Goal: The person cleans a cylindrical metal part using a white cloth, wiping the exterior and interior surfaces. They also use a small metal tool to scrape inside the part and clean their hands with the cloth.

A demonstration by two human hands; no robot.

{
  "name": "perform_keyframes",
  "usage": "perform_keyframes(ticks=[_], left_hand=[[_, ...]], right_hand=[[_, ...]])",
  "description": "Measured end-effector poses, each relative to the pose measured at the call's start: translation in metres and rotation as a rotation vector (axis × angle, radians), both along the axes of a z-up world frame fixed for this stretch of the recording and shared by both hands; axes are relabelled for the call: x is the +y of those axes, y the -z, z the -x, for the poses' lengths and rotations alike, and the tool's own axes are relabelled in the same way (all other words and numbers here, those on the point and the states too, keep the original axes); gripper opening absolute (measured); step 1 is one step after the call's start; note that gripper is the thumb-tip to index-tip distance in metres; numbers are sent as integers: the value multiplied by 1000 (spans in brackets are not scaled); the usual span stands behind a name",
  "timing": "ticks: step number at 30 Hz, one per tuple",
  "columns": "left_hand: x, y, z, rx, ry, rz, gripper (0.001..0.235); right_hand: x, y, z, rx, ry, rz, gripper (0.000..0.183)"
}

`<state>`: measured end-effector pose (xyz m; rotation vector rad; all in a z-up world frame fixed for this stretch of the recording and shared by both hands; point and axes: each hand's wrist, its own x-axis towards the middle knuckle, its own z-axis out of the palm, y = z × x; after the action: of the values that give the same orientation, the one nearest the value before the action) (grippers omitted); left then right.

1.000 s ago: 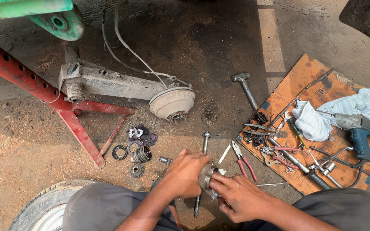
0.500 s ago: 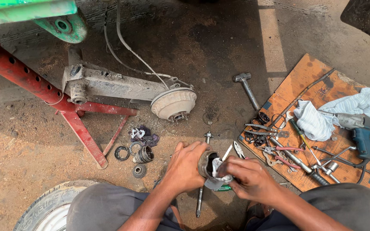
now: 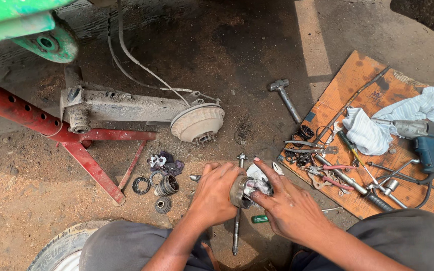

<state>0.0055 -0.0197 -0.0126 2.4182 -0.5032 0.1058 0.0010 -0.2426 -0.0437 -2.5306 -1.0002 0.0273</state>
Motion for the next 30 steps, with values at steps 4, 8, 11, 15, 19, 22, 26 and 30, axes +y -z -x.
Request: perform_keyframes(ticks=[4,8,11,15,19,22,26,30], left_hand=[[-2,10,-2,76,31,-101,62],[-1,20,4,104,59,-149,64],[4,18,7,92,96,-193,65],[5,21,11,18,52,-159,61],[8,18,10,253,4,-174,55],[9,7,3,405,16,-173,41],[7,0,7,509,7,-72,45],[6,-4,13,419,-21,-65,45]], right_hand=[[10,7,-3,-40,53,111,36],[19,20,8,415,99,339,34],[28,29,6,532,87,139,30],[26,39,4,530,9,-362,48],[21,43,-3,436,-63,500,38],[14,41,-16,-69,-243,282,40],[7,42,-19,-184,-199,91,45],[19,35,-10,216,-179,178,46]])
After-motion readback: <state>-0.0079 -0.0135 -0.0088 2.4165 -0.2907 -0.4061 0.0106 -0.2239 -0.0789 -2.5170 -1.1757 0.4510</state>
